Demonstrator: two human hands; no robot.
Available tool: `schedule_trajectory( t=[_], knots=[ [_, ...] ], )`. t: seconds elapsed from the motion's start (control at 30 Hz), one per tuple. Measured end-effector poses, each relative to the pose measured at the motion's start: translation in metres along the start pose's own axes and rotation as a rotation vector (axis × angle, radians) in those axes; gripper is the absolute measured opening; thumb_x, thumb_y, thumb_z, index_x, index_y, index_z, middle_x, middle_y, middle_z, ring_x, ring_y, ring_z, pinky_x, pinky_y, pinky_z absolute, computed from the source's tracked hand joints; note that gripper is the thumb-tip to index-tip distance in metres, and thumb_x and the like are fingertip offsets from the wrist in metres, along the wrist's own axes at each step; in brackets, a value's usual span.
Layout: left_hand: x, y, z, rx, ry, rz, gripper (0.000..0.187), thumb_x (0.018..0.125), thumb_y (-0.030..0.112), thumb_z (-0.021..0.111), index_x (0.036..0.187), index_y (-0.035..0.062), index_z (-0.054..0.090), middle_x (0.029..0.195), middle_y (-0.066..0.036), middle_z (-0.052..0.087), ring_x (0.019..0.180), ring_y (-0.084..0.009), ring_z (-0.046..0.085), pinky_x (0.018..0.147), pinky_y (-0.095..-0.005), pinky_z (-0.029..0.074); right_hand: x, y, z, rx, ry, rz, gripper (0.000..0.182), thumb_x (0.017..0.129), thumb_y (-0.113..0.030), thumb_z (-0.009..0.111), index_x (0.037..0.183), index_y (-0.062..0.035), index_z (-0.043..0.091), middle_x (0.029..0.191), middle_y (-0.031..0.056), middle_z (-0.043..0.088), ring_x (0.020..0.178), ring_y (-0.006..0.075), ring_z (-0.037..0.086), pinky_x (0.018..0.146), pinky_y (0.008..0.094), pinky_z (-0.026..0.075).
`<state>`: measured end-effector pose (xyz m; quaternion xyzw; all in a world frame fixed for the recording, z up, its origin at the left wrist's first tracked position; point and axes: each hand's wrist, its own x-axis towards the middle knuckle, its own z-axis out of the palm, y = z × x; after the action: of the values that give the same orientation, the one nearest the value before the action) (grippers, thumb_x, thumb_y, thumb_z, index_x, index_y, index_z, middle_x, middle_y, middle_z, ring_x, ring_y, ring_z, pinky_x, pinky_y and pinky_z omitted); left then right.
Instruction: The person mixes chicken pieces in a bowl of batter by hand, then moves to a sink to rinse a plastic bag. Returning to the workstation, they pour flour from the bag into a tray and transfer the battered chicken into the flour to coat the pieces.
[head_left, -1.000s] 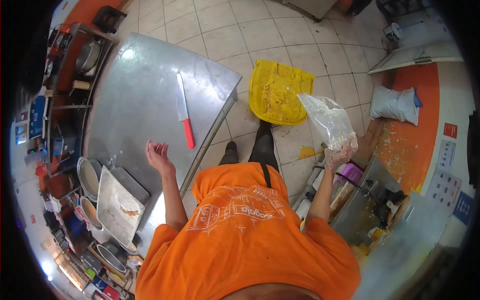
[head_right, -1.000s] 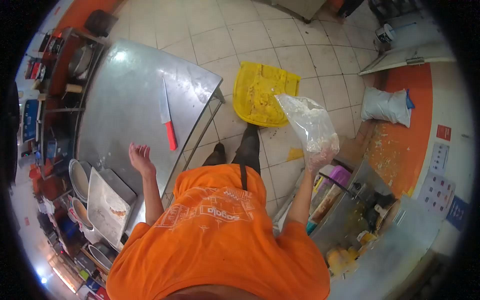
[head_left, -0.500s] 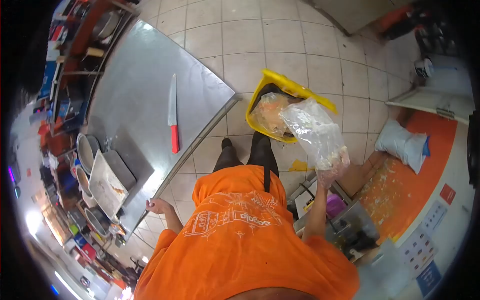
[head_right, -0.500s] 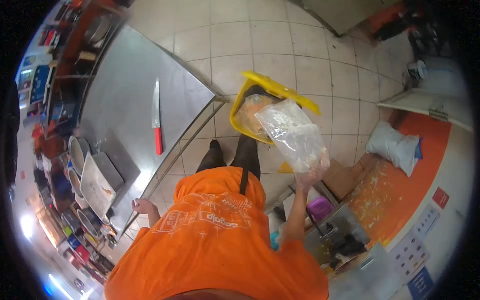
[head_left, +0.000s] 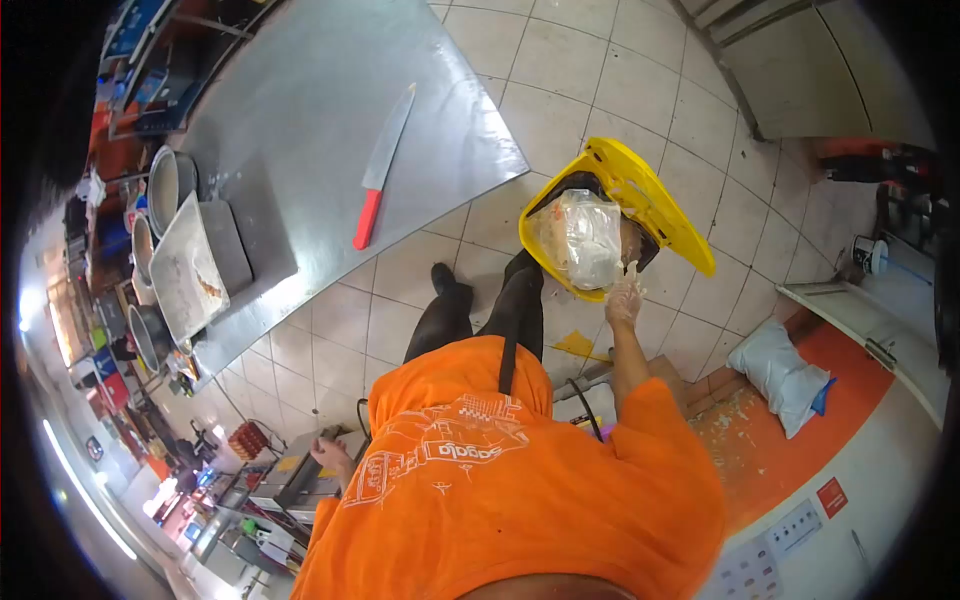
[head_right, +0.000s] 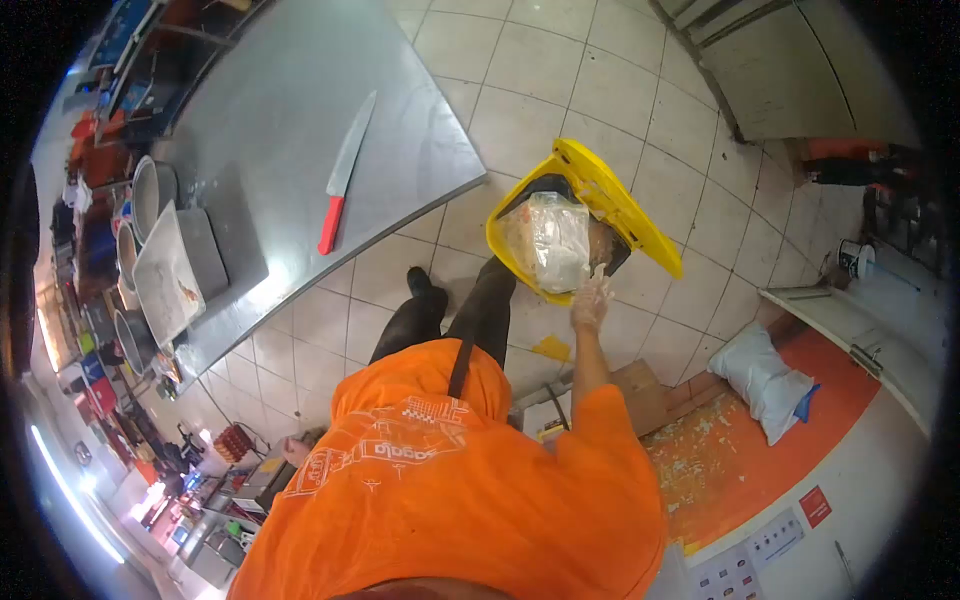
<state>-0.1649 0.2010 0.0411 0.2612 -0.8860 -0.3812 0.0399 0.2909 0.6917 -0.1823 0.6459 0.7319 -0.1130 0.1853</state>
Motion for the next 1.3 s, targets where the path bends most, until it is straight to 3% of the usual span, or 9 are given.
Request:
schedule_trajectory(
  t=[0.2,0.33,0.43,0.53,0.7,0.83,1.07,1.23,1.3],
  knots=[
    [0.109,-0.260,-0.035,-0.183,-0.359,-0.062,0.030,0.090,0.019,0.055,0.116,0.0050,0.050,0.078,-0.008,0.057,0.061,-0.0160,0.055,0.049,-0.0282,0.047,-0.017,-0.057,-0.003,0.380,0.191,0.105,0.048,0.084,-0.024,0.058,0.127,-0.0045,0.047,0.129,0.0164,0.050,0.117,0.0333,0.049,0.098,0.0423,0.039],
    [0.123,-0.307,-0.022,-0.129,-0.604,-0.302,0.035,0.092,0.022,0.053,0.120,-0.0004,0.051,0.086,-0.010,0.060,0.065,-0.0163,0.058,0.051,-0.0291,0.048,-0.011,-0.139,-0.032,0.641,0.431,-0.037,0.036,0.085,-0.019,0.057,0.115,0.0007,0.056,0.109,0.0203,0.059,0.103,0.0343,0.055,0.091,0.0426,0.042],
    [0.095,-0.176,-0.025,-0.040,-0.636,-0.448,0.036,0.094,0.022,0.051,0.123,0.0003,0.049,0.095,-0.010,0.061,0.067,-0.0150,0.059,0.052,-0.0274,0.048,-0.052,-0.272,-0.141,0.951,0.533,-0.139,0.025,0.086,-0.016,0.057,0.102,0.0039,0.062,0.095,0.0173,0.063,0.090,0.0266,0.059,0.083,0.0366,0.045],
    [0.137,-0.200,-0.026,-0.219,-0.594,-0.439,0.036,0.095,0.023,0.050,0.124,0.0008,0.050,0.098,-0.010,0.060,0.066,-0.0137,0.059,0.051,-0.0263,0.047,-0.088,-0.403,-0.213,1.283,0.415,-0.223,0.021,0.088,-0.014,0.057,0.095,0.0040,0.064,0.089,0.0124,0.064,0.083,0.0215,0.059,0.077,0.0338,0.047],
    [0.196,-0.134,-0.018,-0.537,-0.354,-0.327,0.033,0.096,0.022,0.050,0.121,0.0008,0.052,0.099,-0.010,0.060,0.073,-0.0109,0.057,0.057,-0.0221,0.045,-0.155,-0.647,-0.283,1.523,0.291,-1.001,0.016,0.085,-0.009,0.059,0.094,0.0014,0.066,0.086,0.0133,0.065,0.080,0.0213,0.061,0.074,0.0335,0.048],
    [0.236,-0.044,0.006,-0.579,-0.316,-0.133,0.030,0.094,0.018,0.052,0.119,0.0018,0.054,0.098,-0.007,0.061,0.078,-0.0098,0.056,0.066,-0.0218,0.046,-0.186,-0.813,-0.284,0.851,0.285,-1.335,0.042,0.085,-0.037,0.062,0.102,0.0010,0.064,0.097,0.0227,0.064,0.095,0.0362,0.060,0.084,0.0417,0.046],
    [0.264,0.236,0.049,-0.321,-0.280,0.727,0.041,0.079,0.015,0.070,0.115,0.0000,0.056,0.100,-0.011,0.059,0.094,-0.0232,0.058,0.083,-0.0330,0.045,-0.234,-0.945,-0.249,1.229,-0.158,-0.961,0.105,0.081,-0.061,0.058,0.142,0.0082,0.008,0.144,0.0303,0.024,0.134,0.0378,0.028,0.110,0.0370,0.023],
    [0.306,0.313,0.116,-0.333,-0.237,0.772,0.034,0.074,0.010,0.069,0.106,0.0029,0.059,0.101,-0.016,0.059,0.094,-0.0329,0.056,0.081,-0.0370,0.046,-0.280,-0.938,-0.272,1.545,-0.545,-0.511,0.110,0.081,-0.056,0.061,0.146,0.0008,-0.008,0.152,0.0204,0.012,0.141,0.0290,0.015,0.113,0.0322,0.015],
    [0.316,0.310,0.138,-0.344,-0.313,0.796,0.025,0.075,0.007,0.067,0.099,0.0026,0.060,0.095,-0.015,0.060,0.091,-0.0327,0.057,0.079,-0.0374,0.046,-0.218,-0.949,-0.198,1.360,-0.342,-0.644,0.108,0.082,-0.051,0.063,0.146,-0.0004,-0.008,0.153,0.0186,0.013,0.139,0.0282,0.018,0.112,0.0324,0.017]
  ],
)
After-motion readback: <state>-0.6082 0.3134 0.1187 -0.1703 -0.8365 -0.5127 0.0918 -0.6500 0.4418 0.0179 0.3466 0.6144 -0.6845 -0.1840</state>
